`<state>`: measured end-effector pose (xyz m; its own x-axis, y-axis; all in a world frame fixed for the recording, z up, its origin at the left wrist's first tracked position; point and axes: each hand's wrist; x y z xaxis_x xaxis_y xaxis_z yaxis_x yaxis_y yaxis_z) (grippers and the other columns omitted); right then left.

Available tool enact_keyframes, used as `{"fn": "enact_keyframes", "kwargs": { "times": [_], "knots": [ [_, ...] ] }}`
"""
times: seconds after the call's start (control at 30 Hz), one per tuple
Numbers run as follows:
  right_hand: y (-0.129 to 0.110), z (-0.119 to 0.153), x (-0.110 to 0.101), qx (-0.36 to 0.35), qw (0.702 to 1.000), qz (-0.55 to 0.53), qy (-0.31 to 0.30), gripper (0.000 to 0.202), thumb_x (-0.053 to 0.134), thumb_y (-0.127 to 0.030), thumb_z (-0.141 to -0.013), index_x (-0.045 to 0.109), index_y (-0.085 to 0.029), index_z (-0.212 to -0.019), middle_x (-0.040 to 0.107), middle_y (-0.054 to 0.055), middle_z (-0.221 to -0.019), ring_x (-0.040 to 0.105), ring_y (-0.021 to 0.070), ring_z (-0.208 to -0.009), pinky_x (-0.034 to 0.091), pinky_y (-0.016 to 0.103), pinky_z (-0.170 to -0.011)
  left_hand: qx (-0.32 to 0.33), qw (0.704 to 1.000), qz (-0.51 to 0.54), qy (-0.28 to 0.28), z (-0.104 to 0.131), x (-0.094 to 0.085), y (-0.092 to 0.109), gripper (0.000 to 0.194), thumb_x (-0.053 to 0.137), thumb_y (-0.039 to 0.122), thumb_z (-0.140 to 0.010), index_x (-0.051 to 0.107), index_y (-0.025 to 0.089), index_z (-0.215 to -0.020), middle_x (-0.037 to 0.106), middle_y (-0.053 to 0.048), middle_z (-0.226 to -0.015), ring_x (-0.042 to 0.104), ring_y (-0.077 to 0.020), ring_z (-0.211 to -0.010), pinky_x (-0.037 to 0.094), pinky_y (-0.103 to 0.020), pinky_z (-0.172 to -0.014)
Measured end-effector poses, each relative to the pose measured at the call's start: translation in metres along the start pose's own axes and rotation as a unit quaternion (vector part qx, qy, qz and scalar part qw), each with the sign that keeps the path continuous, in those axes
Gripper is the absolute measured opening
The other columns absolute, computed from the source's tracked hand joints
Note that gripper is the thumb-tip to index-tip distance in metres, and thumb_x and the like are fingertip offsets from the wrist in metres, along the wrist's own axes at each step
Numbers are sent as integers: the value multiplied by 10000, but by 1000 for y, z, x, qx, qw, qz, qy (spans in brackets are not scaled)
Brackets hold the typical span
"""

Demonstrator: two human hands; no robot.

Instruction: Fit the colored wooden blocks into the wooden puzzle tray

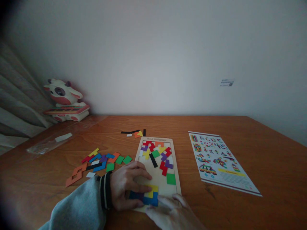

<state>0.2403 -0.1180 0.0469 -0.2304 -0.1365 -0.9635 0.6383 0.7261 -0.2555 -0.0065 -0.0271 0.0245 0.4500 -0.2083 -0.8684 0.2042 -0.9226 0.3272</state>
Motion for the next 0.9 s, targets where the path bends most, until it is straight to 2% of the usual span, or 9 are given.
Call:
{"fn": "enact_keyframes", "kwargs": {
  "times": [0.13, 0.23, 0.3, 0.43, 0.53, 0.63, 0.77, 0.9],
  "knots": [
    [-3, -6, -4, 5, 999, -34, 5, 689, 679, -108, -779, 511, -445, -1356, 680, -47, -1251, 694, 219, -1038, 571, 311, -882, 0, 1000, 11, 14, -1, 1, 1, 409, 638, 501, -778, 714, 276, -1110, 630, -85, -1222, 526, -293, -1099, 470, -480, -944],
    [-8, -6, -13, 11, 998, -59, -1, 745, 647, -40, -745, 514, -443, -1356, 665, -54, -1273, 680, 211, -1073, 550, 314, -939, -10, 1000, 14, 2, -3, -3, 2, 405, 641, 514, -778, 717, 291, -1106, 607, -84, -1266, 516, -302, -1128, 473, -486, -944],
    [-10, -3, -21, 19, 997, -72, 5, 740, 604, -5, -737, 538, -428, -1340, 671, -54, -1265, 668, 198, -1096, 530, 310, -973, -15, 999, 24, 16, -3, -6, 3, 426, 648, 534, -768, 715, 276, -1100, 614, -93, -1245, 526, -296, -1119, 473, -478, -947],
    [2, 8, -26, 96, 990, -86, 57, 552, 545, -34, -773, 646, -334, -1226, 706, -15, -1202, 666, 195, -1088, 547, 300, -934, -29, 998, 22, 46, -2, -11, -1, 542, 681, 543, -746, 670, 212, -1176, 651, -127, -1141, 552, -287, -1069, 470, -463, -948],
    [15, 12, -22, 178, 978, -71, 88, 449, 484, -94, -858, 655, -302, -1217, 720, 32, -1160, 691, 211, -1014, 571, 350, -875, -25, 998, 13, 49, 0, -12, -4, 514, 703, 524, -743, 681, 210, -1150, 666, -122, -1110, 555, -283, -1047, 468, -451, -935],
    [16, 11, -20, 188, 977, -81, 62, 444, 456, -116, -886, 635, -295, -1250, 698, 45, -1200, 668, 217, -1060, 549, 373, -917, -18, 998, 16, 50, 1, -11, -5, 504, 721, 517, -732, 690, 213, -1133, 669, -115, -1104, 558, -278, -1026, 472, -442, -918],
    [4, 2, -22, 173, 980, -96, 9, 446, 434, -136, -909, 605, -275, -1297, 658, 57, -1269, 611, 232, -1158, 508, 399, -986, -28, 999, 11, 36, 0, -11, -4, 534, 719, 528, -747, 672, 199, -1164, 663, -121, -1119, 553, -277, -1033, 473, -432, -919],
    [-5, -7, -19, 153, 984, -88, 9, 546, 390, -103, -916, 474, -282, -1426, 583, 58, -1379, 536, 244, -1260, 445, 459, -1057, -27, 999, -1, 27, 0, -10, -5, 541, 698, 550, -767, 655, 207, -1184, 653, -118, -1126, 554, -269, -1040, 466, -426, -937]
  ]
}}
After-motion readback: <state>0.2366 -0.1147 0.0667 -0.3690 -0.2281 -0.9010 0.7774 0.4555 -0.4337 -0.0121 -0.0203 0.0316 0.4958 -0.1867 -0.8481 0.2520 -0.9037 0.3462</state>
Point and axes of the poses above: each hand's wrist, its own z-axis away from the middle knuckle, its own x-axis out of the palm, y = z × x
